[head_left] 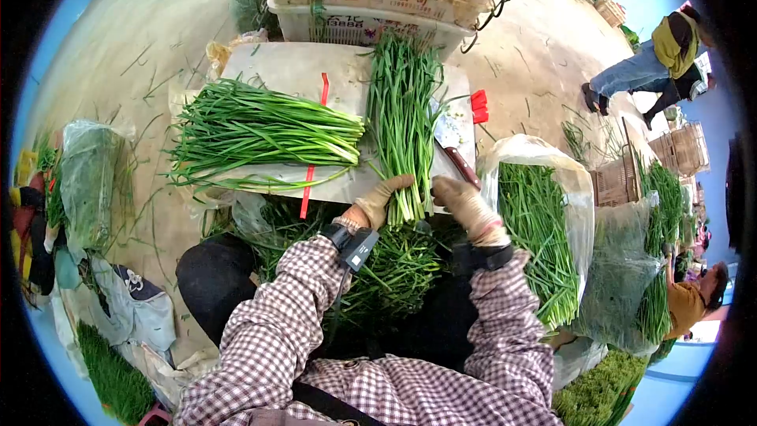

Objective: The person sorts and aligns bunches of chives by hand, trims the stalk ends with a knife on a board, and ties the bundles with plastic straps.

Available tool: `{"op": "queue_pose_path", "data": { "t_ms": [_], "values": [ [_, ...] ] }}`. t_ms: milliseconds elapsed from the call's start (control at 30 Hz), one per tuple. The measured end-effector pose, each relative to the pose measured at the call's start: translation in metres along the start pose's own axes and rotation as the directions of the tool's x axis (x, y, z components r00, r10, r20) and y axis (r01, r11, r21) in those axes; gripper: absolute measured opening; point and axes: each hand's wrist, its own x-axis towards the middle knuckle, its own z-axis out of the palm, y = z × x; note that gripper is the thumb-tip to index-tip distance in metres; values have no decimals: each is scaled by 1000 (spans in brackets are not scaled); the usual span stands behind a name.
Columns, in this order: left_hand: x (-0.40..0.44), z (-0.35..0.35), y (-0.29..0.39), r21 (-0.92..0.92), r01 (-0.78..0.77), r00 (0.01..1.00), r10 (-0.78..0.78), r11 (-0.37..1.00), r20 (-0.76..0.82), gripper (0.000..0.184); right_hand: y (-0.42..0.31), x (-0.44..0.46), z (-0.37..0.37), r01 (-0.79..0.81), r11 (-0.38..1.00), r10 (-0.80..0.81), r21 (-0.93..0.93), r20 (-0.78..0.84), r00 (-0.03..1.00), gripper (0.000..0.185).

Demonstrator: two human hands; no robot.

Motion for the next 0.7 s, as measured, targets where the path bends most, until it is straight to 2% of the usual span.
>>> {"op": "queue_pose_path", "data": {
  "t_ms": [33, 67, 133, 167, 200, 267, 300, 400, 433, 533, 567, 600, 633, 667, 700],
  "values": [
    [8, -8, -3, 31, -1, 1000, 2, 1000, -18, 32, -25, -16, 16, 77, 964, -111, -253, -121, 986, 42],
    [17, -15, -9, 60, -3, 999, 5, 998, -40, 32, -48, -25, 25, 31, 937, -64, -349, -84, 994, 40],
    [36, -24, -14, 130, 21, 993, -5, 991, -118, 27, -62, -26, 42, -84, 825, 20, -559, -119, 993, 43],
    [34, -18, -9, 177, 90, 986, -63, 980, -152, 26, -57, -23, 44, -116, 850, 61, -514, -122, 991, 47],
    [30, -9, -5, 217, 160, 975, -119, 963, -189, 25, -51, -19, 40, -77, 897, 62, -435, -47, 997, 48],
    [24, 9, -1, 265, 146, 955, -65, 953, -291, 26, -47, -16, 25, -23, 966, 51, -259, 102, 993, 51],
    [22, 15, -2, 286, 142, 940, -38, 948, -340, 27, -50, -18, 18, -47, 999, 51, -26, 192, 980, 60],
    [21, 26, -8, 387, 63, 924, 92, 920, -370, 33, -73, -24, 18, 81, 895, 2, -438, 186, 983, 69],
    [26, 18, -12, 405, 35, 909, 139, 914, -393, 36, -86, -31, 19, -59, 881, 163, -469, 185, 969, 80],
    [24, 17, -7, 411, 61, 921, 108, 909, -375, 42, -98, -27, 20, -29, 735, 210, -678, 187, 960, 79],
    [23, 20, -5, 457, 59, 903, 148, 887, -403, 44, -105, -21, 15, -20, 682, 251, -731, 208, 945, 82],
    [22, 22, -5, 500, 60, 883, 188, 864, -430, 46, -125, -21, 9, -50, 643, 263, -764, 159, 952, 57],
    [20, 23, -6, 539, 67, 860, 225, 839, -457, 48, -121, -7, 6, -43, 677, 96, -735, 31, 995, 45],
    [19, 23, -9, 577, 79, 836, 261, 813, -482, 51, -117, 8, 2, -26, 709, -68, -704, -105, 992, 34],
    [28, 15, -18, 687, 41, 777, 409, 725, -478, 50, -139, 12, 8, -5, 780, -141, -626, -183, 973, 29]
  ]
}}
